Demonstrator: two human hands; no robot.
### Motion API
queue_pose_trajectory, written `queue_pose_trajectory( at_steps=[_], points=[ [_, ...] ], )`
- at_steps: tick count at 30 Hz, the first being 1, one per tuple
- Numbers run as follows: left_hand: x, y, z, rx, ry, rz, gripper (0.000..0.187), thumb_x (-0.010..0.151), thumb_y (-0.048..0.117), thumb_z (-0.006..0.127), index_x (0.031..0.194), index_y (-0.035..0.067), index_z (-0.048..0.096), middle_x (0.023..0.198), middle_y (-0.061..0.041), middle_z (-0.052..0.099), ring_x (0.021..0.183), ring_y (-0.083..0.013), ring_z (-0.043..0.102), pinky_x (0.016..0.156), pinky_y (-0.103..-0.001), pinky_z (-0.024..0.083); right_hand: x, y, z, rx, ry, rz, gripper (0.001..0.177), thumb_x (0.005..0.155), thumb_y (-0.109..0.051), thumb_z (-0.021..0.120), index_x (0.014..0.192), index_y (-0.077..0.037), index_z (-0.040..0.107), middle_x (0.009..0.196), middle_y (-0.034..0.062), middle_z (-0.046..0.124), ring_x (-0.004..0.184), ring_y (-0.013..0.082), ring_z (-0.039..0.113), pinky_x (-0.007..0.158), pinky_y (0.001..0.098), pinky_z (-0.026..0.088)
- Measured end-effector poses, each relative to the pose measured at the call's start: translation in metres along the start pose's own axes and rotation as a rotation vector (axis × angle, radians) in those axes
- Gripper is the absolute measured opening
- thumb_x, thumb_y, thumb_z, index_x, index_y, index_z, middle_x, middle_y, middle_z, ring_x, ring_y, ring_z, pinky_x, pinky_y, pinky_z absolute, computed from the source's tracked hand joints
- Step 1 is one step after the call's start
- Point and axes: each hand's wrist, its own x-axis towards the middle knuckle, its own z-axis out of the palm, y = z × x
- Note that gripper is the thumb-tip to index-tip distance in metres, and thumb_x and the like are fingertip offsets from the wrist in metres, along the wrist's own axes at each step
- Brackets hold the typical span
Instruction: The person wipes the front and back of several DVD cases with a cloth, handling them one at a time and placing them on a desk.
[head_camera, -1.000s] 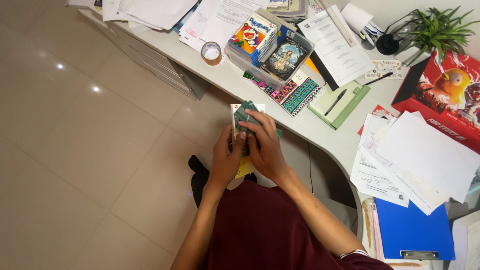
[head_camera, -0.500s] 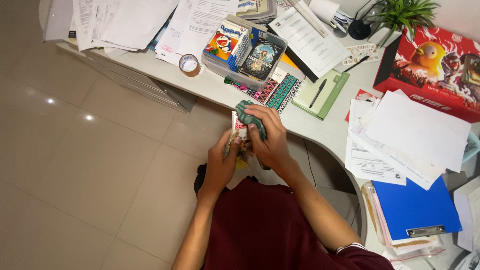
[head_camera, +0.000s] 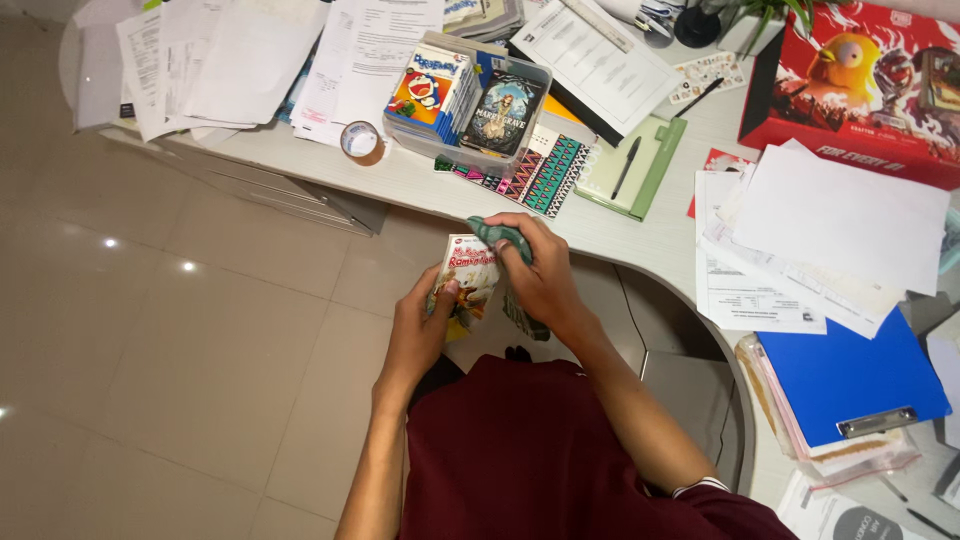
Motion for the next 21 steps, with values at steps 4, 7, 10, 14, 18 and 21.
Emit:
queue_pose_trajectory(
  at_steps=[4, 7, 10, 14, 18, 21],
  points=[
    [-0.006, 0.003, 0.002, 0.030, -0.043, -0.023, 0.033, 0.106, 0.021, 0.052, 0.134, 0.006, 0.062, 0.100, -0.011, 0.077, 0.090, -0.0130, 0.069, 0.080, -0.031, 0.056, -0.006, -0.014, 0.004, -0.033, -0.032, -0.184, 0.024, 0.098, 0.000, 0.059, 0.121, -0.003, 0.066, 0.109, 0.0135, 0.070, 0.096, 0.0216, 0.068, 0.085, 0.0342, 0.054],
    [-0.013, 0.003, 0.001, -0.053, -0.028, -0.030, 0.032, 0.108, 0.020, 0.051, 0.134, 0.006, 0.062, 0.099, -0.011, 0.076, 0.088, -0.0123, 0.068, 0.078, -0.031, 0.057, -0.009, -0.018, 0.005, 0.047, -0.061, -0.213, 0.025, 0.099, 0.000, 0.057, 0.124, -0.003, 0.064, 0.113, 0.0122, 0.070, 0.098, 0.0184, 0.069, 0.085, 0.0315, 0.054],
    [-0.019, 0.004, 0.001, -0.058, -0.012, -0.015, 0.032, 0.108, 0.019, 0.050, 0.134, 0.006, 0.062, 0.099, -0.011, 0.077, 0.087, -0.0121, 0.070, 0.078, -0.030, 0.058, -0.011, -0.016, 0.005, 0.119, -0.109, -0.126, 0.026, 0.100, -0.001, 0.056, 0.125, -0.003, 0.064, 0.105, 0.0094, 0.069, 0.086, 0.0126, 0.065, 0.077, 0.0281, 0.053],
    [-0.026, 0.004, 0.001, 0.041, 0.035, -0.030, 0.032, 0.107, 0.019, 0.051, 0.134, 0.006, 0.062, 0.096, -0.011, 0.077, 0.085, -0.0137, 0.072, 0.077, -0.031, 0.057, -0.011, -0.006, 0.005, 0.066, -0.099, 0.001, 0.025, 0.100, -0.002, 0.056, 0.123, -0.004, 0.066, 0.088, 0.0062, 0.068, 0.076, 0.0094, 0.058, 0.069, 0.0269, 0.049],
    [-0.030, 0.004, -0.001, 0.058, 0.084, -0.063, 0.034, 0.105, 0.020, 0.052, 0.135, 0.007, 0.063, 0.093, -0.011, 0.078, 0.083, -0.0147, 0.072, 0.075, -0.031, 0.056, -0.010, 0.004, 0.001, 0.033, -0.074, 0.101, 0.024, 0.100, -0.003, 0.057, 0.122, -0.004, 0.067, 0.080, 0.0058, 0.065, 0.070, 0.0088, 0.055, 0.063, 0.0272, 0.046],
    [-0.030, 0.003, -0.001, 0.024, 0.084, 0.012, 0.034, 0.107, 0.020, 0.052, 0.137, 0.007, 0.061, 0.098, -0.010, 0.078, 0.088, -0.0143, 0.074, 0.078, -0.030, 0.057, -0.013, 0.005, -0.003, 0.005, -0.060, 0.063, 0.024, 0.100, -0.002, 0.058, 0.122, -0.003, 0.066, 0.085, 0.0075, 0.066, 0.073, 0.0104, 0.058, 0.067, 0.0278, 0.048]
  ],
)
